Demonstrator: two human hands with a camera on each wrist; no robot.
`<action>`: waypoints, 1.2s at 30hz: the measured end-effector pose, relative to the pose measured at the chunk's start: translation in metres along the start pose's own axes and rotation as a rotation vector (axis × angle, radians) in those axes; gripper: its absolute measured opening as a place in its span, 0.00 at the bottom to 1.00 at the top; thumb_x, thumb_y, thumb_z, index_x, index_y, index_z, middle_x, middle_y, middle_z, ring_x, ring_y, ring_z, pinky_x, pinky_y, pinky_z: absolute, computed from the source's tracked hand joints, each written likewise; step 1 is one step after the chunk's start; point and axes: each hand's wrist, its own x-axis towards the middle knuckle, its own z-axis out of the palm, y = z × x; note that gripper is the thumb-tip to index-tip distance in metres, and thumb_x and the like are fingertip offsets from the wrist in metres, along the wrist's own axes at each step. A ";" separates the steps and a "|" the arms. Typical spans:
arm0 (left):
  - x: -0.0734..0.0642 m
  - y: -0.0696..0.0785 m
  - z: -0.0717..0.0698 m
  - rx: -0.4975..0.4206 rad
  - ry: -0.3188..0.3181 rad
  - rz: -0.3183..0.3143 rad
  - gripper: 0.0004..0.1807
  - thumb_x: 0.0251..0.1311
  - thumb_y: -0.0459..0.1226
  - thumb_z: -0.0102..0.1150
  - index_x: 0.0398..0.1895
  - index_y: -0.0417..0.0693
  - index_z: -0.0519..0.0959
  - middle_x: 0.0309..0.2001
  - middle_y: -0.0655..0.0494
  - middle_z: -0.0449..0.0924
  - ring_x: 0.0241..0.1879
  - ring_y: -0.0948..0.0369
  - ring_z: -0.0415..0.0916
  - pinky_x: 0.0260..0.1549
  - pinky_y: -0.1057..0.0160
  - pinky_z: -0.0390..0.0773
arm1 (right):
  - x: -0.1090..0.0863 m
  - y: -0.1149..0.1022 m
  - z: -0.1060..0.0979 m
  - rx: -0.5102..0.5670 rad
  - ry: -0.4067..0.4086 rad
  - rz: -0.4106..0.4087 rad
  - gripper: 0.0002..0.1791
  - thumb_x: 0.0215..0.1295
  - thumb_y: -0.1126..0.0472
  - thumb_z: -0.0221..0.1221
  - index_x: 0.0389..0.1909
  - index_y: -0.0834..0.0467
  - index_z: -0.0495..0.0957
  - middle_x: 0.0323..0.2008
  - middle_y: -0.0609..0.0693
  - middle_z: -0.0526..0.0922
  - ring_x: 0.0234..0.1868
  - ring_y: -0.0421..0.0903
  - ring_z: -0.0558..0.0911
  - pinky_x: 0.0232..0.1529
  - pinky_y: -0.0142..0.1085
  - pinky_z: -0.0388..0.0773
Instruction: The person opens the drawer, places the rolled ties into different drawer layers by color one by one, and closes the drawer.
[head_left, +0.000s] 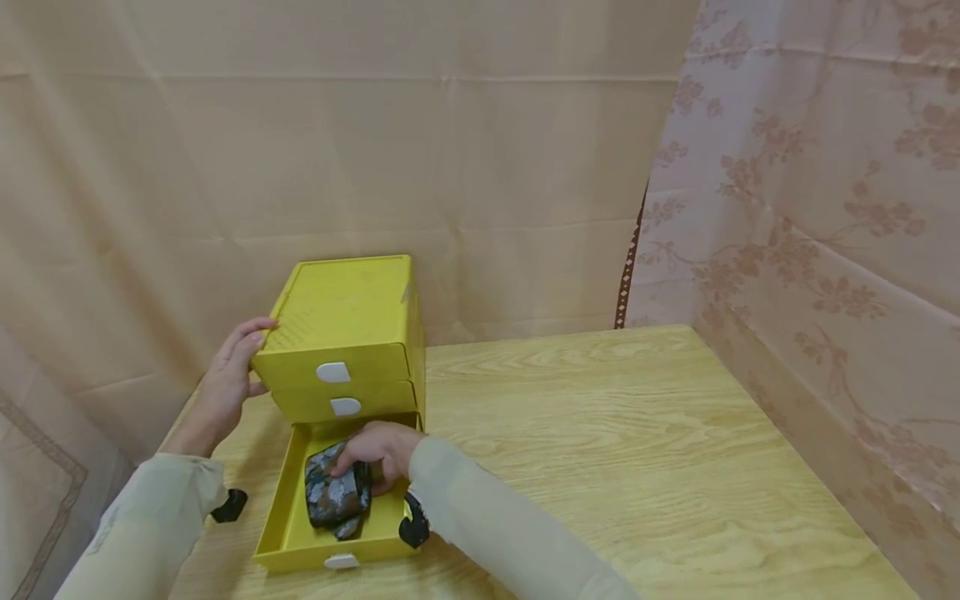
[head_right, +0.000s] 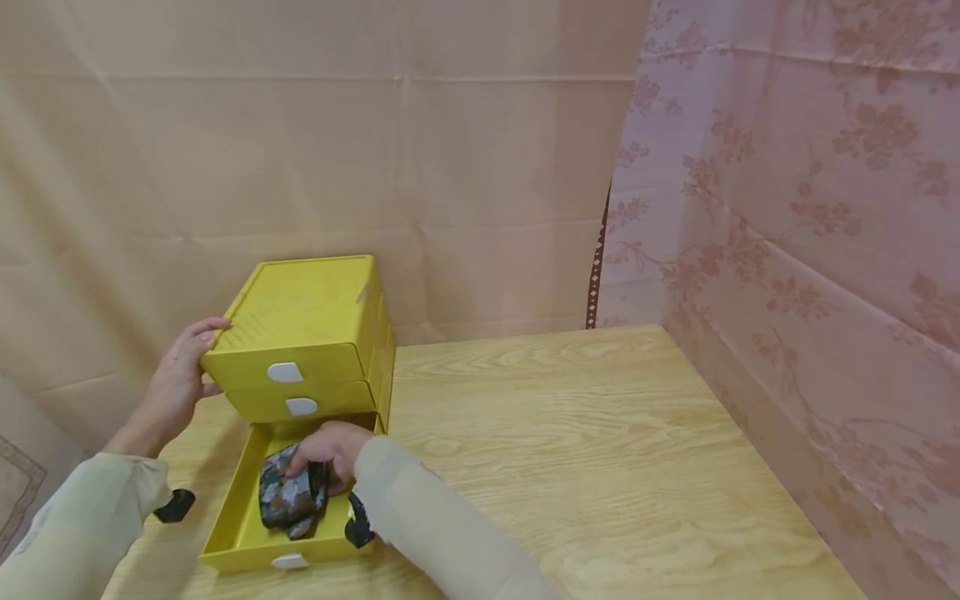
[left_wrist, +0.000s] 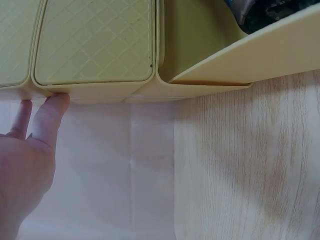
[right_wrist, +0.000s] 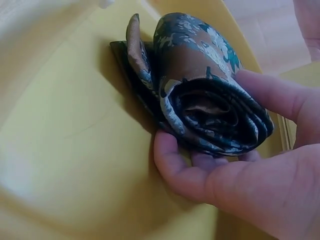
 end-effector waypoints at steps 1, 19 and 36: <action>0.000 0.000 0.000 0.002 0.000 0.000 0.17 0.80 0.51 0.42 0.65 0.61 0.69 0.52 0.59 0.71 0.44 0.65 0.76 0.35 0.63 0.82 | 0.000 -0.001 0.000 0.003 0.000 0.001 0.11 0.57 0.72 0.69 0.35 0.63 0.75 0.42 0.56 0.75 0.44 0.54 0.77 0.50 0.59 0.78; -0.001 0.001 -0.002 -0.001 0.000 0.003 0.17 0.80 0.51 0.42 0.65 0.61 0.70 0.52 0.60 0.71 0.44 0.65 0.76 0.35 0.63 0.82 | -0.004 -0.004 0.002 0.040 0.053 -0.004 0.12 0.55 0.73 0.69 0.33 0.62 0.75 0.40 0.55 0.76 0.43 0.54 0.78 0.49 0.60 0.78; -0.001 -0.001 0.001 -0.062 0.003 0.025 0.15 0.80 0.48 0.43 0.62 0.60 0.71 0.50 0.60 0.73 0.42 0.66 0.77 0.35 0.63 0.82 | 0.000 0.002 -0.001 0.018 0.085 -0.022 0.15 0.56 0.75 0.67 0.39 0.60 0.73 0.41 0.55 0.75 0.45 0.55 0.77 0.49 0.62 0.77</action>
